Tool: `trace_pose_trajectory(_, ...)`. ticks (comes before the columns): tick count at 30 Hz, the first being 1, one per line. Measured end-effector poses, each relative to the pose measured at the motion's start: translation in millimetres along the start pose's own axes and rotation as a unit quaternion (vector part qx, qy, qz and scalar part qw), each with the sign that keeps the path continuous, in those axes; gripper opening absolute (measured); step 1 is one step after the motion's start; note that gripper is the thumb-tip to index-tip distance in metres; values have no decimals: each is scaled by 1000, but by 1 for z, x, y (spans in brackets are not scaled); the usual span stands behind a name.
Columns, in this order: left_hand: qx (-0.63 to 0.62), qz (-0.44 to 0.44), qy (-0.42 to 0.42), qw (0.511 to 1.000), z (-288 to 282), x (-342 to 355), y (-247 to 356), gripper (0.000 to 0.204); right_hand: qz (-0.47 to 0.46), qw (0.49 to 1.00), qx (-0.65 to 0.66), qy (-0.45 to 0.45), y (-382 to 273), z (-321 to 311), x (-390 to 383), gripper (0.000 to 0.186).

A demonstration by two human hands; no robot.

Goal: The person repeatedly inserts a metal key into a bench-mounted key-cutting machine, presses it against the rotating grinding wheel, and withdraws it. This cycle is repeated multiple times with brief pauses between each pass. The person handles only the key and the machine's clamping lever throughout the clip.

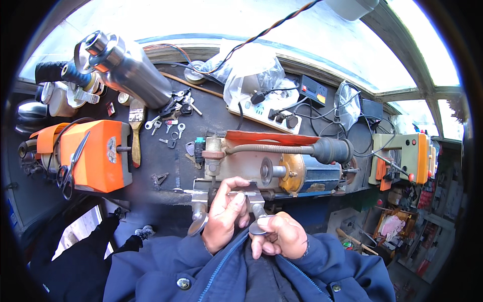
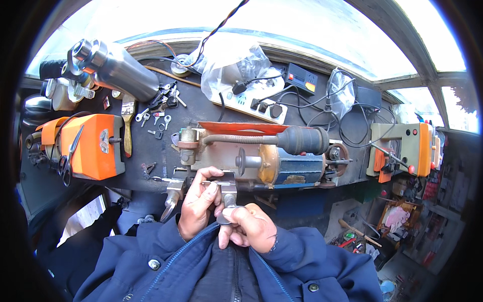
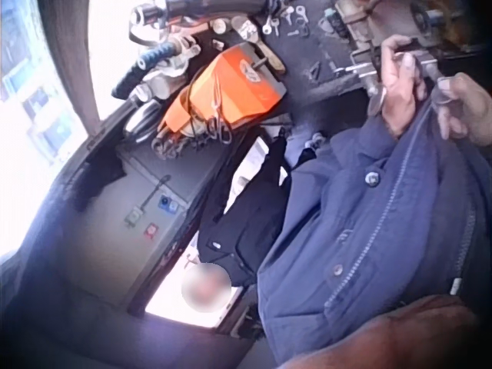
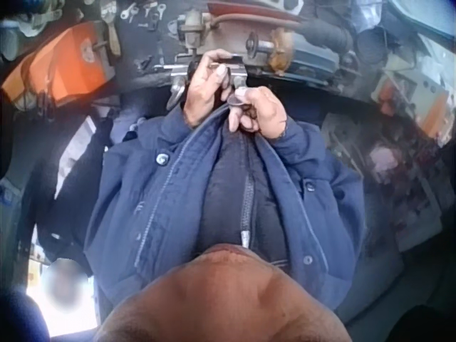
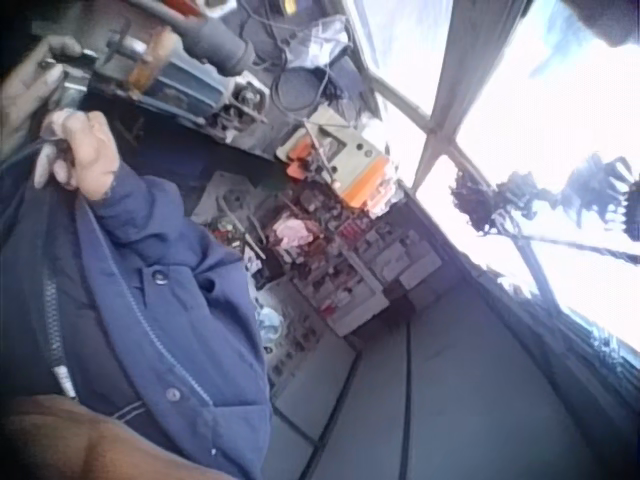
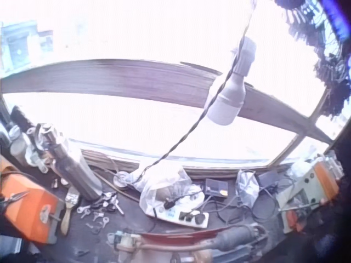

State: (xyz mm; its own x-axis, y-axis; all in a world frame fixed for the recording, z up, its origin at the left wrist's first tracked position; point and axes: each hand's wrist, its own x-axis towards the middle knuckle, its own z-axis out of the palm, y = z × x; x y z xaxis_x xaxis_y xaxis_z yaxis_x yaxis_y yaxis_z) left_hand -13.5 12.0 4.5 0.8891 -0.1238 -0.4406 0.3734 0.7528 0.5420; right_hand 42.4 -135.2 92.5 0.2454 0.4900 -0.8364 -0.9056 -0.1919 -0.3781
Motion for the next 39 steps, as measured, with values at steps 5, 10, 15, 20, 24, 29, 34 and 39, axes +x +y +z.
trace_pose_trajectory(5,0,-19,2,1000,0,1,4,30,14,1000,15,3,-6,2,1,50)
trace_pose_trajectory(10,14,-26,4,1000,0,2,7,32,4,999,41,9,-7,1,3,48)
trace_pose_trajectory(15,-41,-71,30,996,6,3,8,41,4,998,56,14,-6,-5,4,45)
trace_pose_trajectory(20,-48,-85,43,994,15,8,5,50,10,999,46,-1,-5,-16,0,45)
trace_pose_trajectory(24,-50,-89,51,993,23,12,1,47,-6,999,35,5,-5,-22,-6,47)
trace_pose_trajectory(29,-37,-95,63,993,30,15,-3,41,-11,999,44,-29,-4,-34,-8,45)
trace_pose_trajectory(34,-40,-102,74,991,33,17,-6,39,-9,998,57,-27,2,-41,-9,44)
trace_pose_trajectory(39,-32,-106,76,991,34,18,-5,38,-18,997,65,-37,1,-40,-9,43)
